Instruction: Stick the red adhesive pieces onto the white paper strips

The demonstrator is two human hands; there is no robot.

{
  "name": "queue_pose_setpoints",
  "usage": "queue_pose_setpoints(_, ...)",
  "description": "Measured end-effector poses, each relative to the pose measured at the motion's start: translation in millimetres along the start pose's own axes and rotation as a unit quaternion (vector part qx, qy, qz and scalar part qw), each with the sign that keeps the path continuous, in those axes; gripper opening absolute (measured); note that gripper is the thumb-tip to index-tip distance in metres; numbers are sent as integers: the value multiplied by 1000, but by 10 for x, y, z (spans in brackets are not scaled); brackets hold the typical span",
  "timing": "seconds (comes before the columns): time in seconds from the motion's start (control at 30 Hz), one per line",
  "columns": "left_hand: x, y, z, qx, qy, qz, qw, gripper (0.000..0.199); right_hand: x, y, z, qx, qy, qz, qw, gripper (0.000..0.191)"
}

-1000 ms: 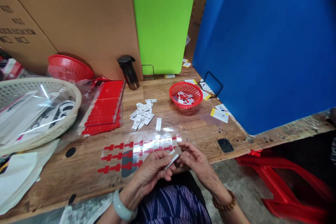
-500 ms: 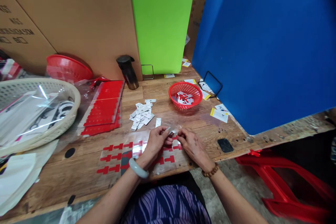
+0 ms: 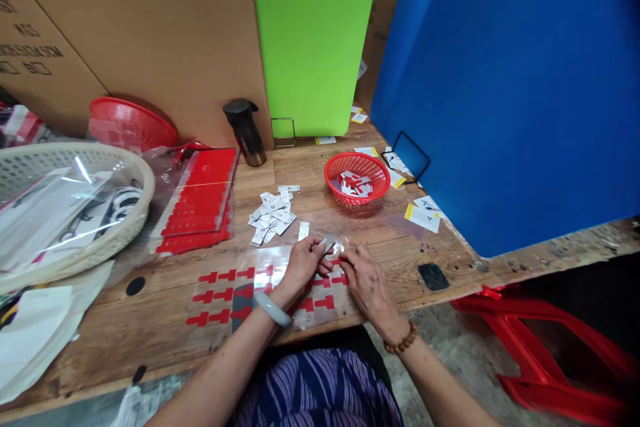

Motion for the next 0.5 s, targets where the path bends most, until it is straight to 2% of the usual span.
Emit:
queue_pose_setpoints(0.23, -29, -23, 33, 8, 36, 31, 999, 16, 45, 45, 97, -6, 38, -8, 999, 14)
queue_pose_setpoints(0.5, -77, -69, 61, 9, 43, 27, 999, 20, -29, -73, -3, -16, 5, 70, 997, 16)
Point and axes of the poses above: each hand's wrist, its own z-axis towards the middle knuckle, its own y-axis out of the palm, x = y × z, the point moved 6 cm from there along z, towards the middle knuckle, and after that the axes turned 14 degrees about -z, right-handed, at the moved point
